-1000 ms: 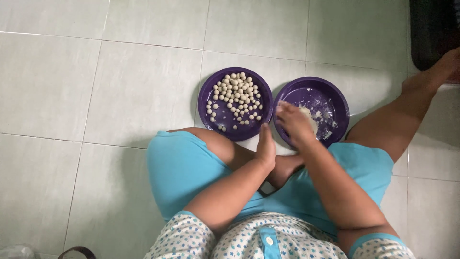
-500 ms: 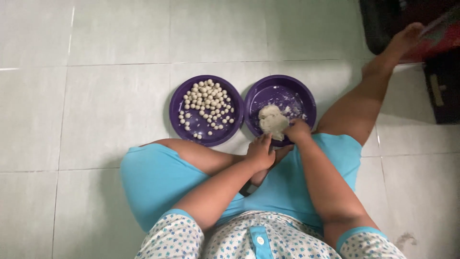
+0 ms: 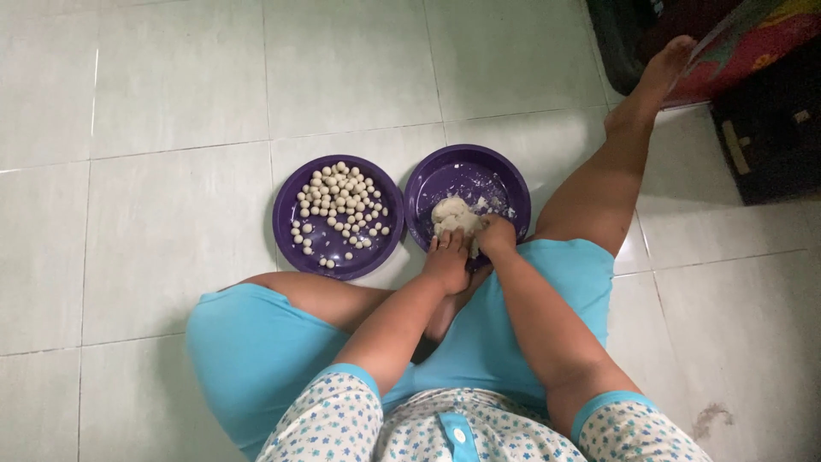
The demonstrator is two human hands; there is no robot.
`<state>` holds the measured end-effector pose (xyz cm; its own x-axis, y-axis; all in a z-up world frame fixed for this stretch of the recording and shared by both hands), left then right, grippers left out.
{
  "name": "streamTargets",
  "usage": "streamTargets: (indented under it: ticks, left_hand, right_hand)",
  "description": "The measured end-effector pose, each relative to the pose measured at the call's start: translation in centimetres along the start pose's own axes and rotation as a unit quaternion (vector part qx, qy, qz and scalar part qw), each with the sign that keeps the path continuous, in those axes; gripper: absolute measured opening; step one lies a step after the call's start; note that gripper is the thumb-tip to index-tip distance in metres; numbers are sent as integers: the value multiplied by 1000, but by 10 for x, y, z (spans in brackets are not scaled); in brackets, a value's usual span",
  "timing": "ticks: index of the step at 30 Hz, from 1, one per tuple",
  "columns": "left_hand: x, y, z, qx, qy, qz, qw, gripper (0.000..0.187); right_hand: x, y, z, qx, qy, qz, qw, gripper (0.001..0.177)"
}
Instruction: The person is sitting on the floor, pinching small pieces of dough from a mass and rolling them into small balls between their palms before placing them into a separate bowl.
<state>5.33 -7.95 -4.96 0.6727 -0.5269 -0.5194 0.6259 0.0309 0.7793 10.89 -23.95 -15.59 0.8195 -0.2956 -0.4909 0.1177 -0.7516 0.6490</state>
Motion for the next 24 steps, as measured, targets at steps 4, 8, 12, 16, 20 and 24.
streamTargets:
  ticks: [4, 8, 12, 16, 20, 24]
  left_hand:
    - [8, -8, -1, 56, 12, -16, 998, 63]
    - [19, -19, -4, 73, 17, -5, 997, 66]
    - [10, -10, 1, 117, 24, -15, 993, 67]
    - [20, -24, -5, 143, 25, -24, 989, 68]
    - [21, -26, -8, 159, 25, -22, 987, 67]
    - [22, -29, -10, 155, 29, -28, 987, 68]
  right_hand:
    - [11, 0, 6, 10, 25, 0, 1000, 33]
    - [15, 1, 6, 10, 53, 2, 999, 21]
    - [15, 2, 2, -54, 77, -7, 996, 25]
    - [6, 11, -2, -87, 88, -17, 992, 28]
    - [3, 16, -8, -73, 91, -11, 993, 28]
    - [4, 17, -7, -86, 83, -14, 993, 27]
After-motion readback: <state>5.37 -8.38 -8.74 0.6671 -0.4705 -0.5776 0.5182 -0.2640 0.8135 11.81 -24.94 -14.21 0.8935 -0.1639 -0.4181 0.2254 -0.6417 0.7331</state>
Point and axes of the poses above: each hand's wrist, its own x-axis towards the middle knuckle, its own y-axis out of the back of the hand, z = x × y, the point moved 3 cm from there along x, towards the middle knuckle, and after that the axes turned 4 degrees about x, right-handed, at the moved point
